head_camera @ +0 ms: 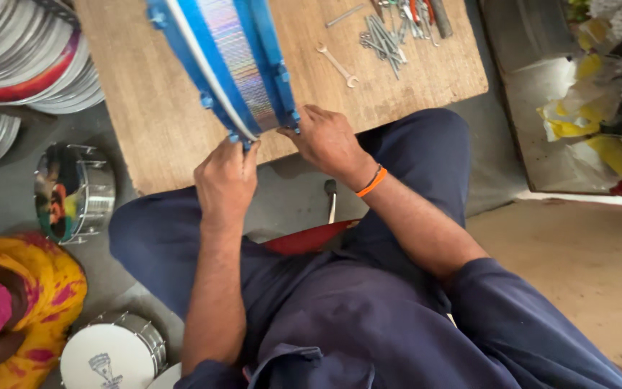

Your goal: The person inserts metal tension rods through the rim of a blue drum and threads nuts onto them by hand while sitting on the floor.

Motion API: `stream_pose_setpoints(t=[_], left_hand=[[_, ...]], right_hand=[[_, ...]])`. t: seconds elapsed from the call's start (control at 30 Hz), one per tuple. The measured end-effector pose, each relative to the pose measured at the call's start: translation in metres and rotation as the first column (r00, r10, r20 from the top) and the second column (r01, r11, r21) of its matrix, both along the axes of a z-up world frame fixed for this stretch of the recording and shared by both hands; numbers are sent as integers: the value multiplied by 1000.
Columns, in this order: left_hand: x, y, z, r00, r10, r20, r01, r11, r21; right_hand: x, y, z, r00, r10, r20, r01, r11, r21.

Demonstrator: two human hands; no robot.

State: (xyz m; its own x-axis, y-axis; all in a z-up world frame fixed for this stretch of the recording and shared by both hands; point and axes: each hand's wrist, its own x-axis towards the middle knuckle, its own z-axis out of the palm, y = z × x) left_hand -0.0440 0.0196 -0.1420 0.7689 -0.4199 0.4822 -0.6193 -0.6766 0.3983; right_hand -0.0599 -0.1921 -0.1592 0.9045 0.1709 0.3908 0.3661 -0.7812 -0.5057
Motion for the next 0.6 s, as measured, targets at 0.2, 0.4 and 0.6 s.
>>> stream_pose_setpoints(t=[0.2, 0.4, 0.6], left_hand=[[-3, 3, 10, 997, 64, -39, -65, 997, -35], [1, 6, 15, 994, 78, -72, -77, 997, 11], [3, 7, 20, 989, 34, -147, -44, 997, -67]], right_hand=[[1, 1, 6, 998, 37, -47, -39, 998, -44], [37, -94, 14, 978, 192, -84, -166, 955, 244], [105, -178, -8, 930, -358, -85, 343, 927, -153]])
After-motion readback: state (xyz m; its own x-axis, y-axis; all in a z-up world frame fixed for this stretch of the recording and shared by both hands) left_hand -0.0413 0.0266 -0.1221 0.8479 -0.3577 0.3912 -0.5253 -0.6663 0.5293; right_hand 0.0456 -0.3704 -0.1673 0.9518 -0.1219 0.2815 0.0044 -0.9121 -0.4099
